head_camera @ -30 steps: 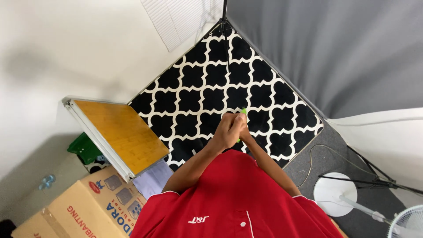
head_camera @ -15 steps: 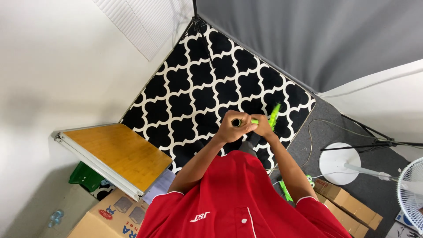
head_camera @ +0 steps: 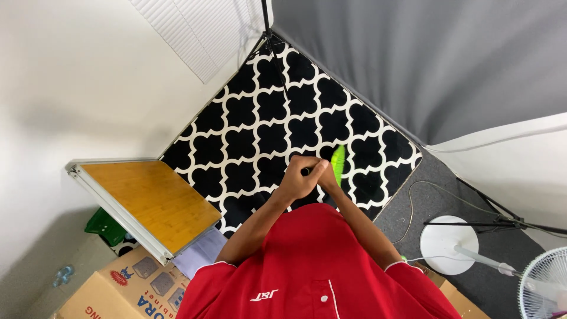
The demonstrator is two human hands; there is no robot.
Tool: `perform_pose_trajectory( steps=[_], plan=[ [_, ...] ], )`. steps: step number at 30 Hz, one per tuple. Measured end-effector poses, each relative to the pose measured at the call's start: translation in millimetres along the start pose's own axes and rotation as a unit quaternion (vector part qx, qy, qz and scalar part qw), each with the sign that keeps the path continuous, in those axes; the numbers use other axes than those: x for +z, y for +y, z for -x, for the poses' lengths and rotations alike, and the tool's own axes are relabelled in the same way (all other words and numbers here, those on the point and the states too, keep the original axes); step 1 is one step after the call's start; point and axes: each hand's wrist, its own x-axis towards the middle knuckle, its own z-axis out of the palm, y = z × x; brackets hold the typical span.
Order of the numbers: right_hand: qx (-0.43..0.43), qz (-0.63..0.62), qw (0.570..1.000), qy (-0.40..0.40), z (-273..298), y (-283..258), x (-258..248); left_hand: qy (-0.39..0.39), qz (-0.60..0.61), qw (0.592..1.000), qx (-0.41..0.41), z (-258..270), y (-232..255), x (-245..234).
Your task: Assembling and inspecting a small green plastic broom.
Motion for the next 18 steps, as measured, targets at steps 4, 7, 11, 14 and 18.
perform_pose_trajectory(
  steps=[4, 7, 11, 14, 18],
  plan=[
    [-0.137, -0.446, 0.874, -0.133, -11, 92, 30, -0.024, -0.075, 0.994, 0.075, 3, 47, 25],
    [-0.248, -0.145, 0.958, -0.026, 73, -64, -75, -0.075, -0.046, 0.989, 0.117, 3, 66, 46],
    [-0.189, -0.134, 0.971, -0.058, 53, 20, -97, -0.119, 0.038, 0.977, 0.173, -17, 46, 59],
    [-0.042, -0.048, 0.996, -0.055, 36, 70, -117, -0.121, 0.153, 0.978, 0.076, -31, 3, 68],
    [-0.08, 0.015, 0.997, -0.009, 40, 46, -147, -0.026, 0.125, 0.986, -0.107, -33, -91, 90]
  ],
)
